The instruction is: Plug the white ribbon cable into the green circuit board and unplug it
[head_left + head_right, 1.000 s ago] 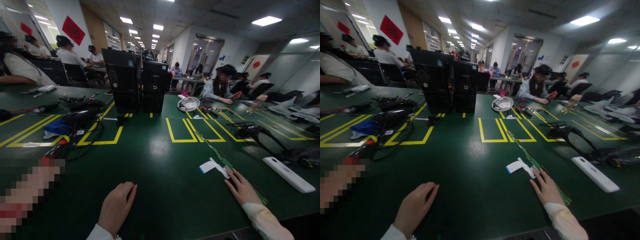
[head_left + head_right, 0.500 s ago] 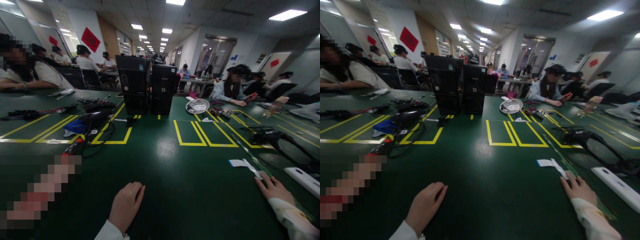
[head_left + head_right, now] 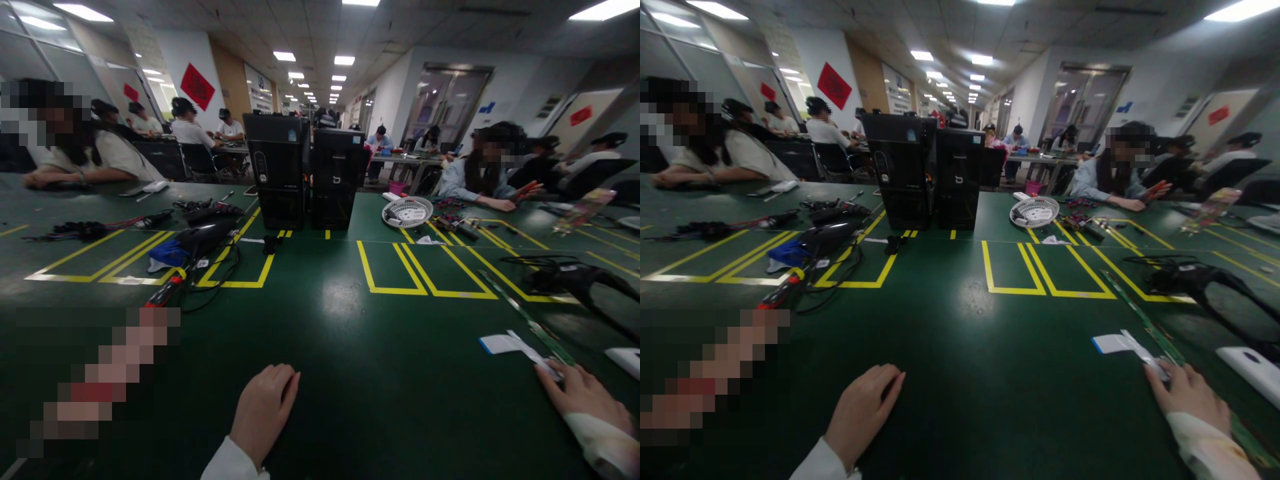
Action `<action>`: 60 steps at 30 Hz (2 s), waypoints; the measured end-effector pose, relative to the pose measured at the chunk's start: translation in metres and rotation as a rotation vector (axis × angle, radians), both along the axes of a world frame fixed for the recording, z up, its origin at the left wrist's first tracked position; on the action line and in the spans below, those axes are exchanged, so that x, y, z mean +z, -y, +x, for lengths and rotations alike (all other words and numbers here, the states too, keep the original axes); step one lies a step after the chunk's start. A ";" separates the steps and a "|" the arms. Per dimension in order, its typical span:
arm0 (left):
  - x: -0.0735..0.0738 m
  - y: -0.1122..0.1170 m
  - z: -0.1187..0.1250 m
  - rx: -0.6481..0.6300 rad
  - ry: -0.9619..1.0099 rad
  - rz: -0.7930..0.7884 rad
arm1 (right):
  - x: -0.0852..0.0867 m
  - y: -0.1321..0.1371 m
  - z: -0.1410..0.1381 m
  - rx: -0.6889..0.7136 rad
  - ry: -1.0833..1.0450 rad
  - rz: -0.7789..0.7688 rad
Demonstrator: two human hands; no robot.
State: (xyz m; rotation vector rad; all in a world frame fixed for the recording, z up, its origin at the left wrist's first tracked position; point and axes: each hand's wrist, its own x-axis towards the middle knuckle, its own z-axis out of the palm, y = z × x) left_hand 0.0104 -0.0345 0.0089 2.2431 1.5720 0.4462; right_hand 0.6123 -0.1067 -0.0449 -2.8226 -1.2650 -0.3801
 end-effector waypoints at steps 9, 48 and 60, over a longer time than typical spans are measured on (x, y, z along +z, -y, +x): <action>0.000 0.000 0.000 -0.001 0.015 -0.008 | 0.017 -0.002 -0.033 0.087 -0.095 -0.041; 0.008 0.002 0.004 -0.383 0.047 0.185 | 0.030 -0.092 -0.093 0.149 -0.037 0.291; 0.010 0.002 0.004 -0.369 0.019 0.157 | 0.015 -0.040 -0.002 -0.113 -0.203 0.136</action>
